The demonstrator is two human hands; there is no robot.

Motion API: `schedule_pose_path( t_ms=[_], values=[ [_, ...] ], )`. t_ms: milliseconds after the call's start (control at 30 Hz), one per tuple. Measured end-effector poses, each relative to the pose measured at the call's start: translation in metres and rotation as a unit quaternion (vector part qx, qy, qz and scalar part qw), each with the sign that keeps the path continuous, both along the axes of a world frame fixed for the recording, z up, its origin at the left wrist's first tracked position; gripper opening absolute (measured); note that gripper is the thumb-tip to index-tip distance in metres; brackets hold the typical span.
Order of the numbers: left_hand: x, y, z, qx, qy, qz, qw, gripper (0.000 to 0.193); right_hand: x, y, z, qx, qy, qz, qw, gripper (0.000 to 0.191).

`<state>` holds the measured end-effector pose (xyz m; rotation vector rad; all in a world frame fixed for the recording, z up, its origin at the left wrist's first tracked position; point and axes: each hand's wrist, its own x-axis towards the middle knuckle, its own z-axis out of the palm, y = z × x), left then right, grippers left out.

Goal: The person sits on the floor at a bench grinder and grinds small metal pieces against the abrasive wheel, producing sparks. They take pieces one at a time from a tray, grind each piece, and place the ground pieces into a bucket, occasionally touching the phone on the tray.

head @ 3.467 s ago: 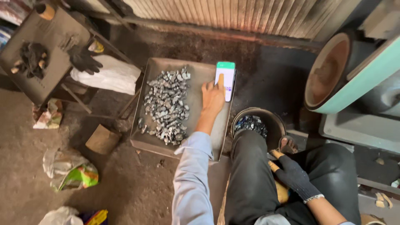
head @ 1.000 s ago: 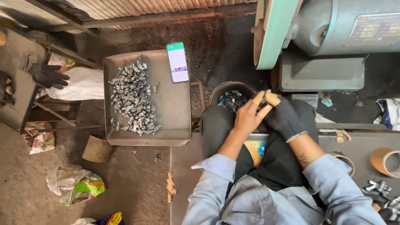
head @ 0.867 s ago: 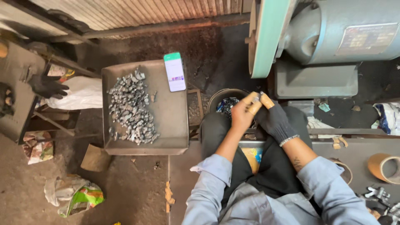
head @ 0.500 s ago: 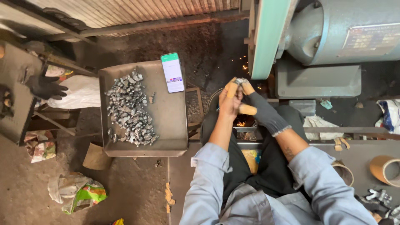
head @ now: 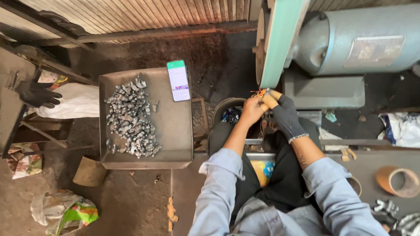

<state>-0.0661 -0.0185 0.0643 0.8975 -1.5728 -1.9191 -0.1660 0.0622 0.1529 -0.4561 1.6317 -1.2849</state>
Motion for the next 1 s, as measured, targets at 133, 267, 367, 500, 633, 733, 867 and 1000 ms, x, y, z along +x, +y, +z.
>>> schedule_pose_path(
  t_ms=[133,267,367,500,633,733,867,1000],
  values=[
    [-0.005,-0.005,-0.009,0.103,-0.06,0.011,0.993,0.014,0.002,-0.022,-0.009,0.051,0.023,0.014,0.998,0.04],
    [0.004,-0.006,-0.014,0.125,-0.013,0.006,0.992,0.016,0.012,-0.021,-0.009,0.04,0.06,-0.003,0.997,0.036],
    [0.01,-0.002,-0.012,-0.101,-0.016,0.022,0.994,0.019,0.02,-0.011,-0.008,-0.031,0.128,-0.006,0.991,0.033],
    [0.01,0.017,-0.011,-0.23,-0.047,0.116,0.965,0.024,0.023,0.0,-0.018,-0.019,0.298,-0.016,0.954,0.037],
    [0.021,0.039,-0.019,0.2,0.17,0.091,0.961,0.033,0.019,0.012,-0.043,-0.148,0.19,-0.039,0.97,0.031],
    [0.03,0.036,-0.029,0.277,0.211,0.1,0.932,0.036,0.01,0.014,-0.058,-0.12,-0.168,-0.015,0.978,0.024],
    [0.022,0.008,-0.036,0.087,0.093,0.163,0.978,0.039,0.007,-0.004,-0.063,-0.156,-0.324,-0.021,0.933,0.018],
    [0.0,-0.018,-0.037,0.054,0.126,0.253,0.958,0.035,0.016,-0.022,-0.056,-0.267,-0.408,0.034,0.873,0.02]
  ],
)
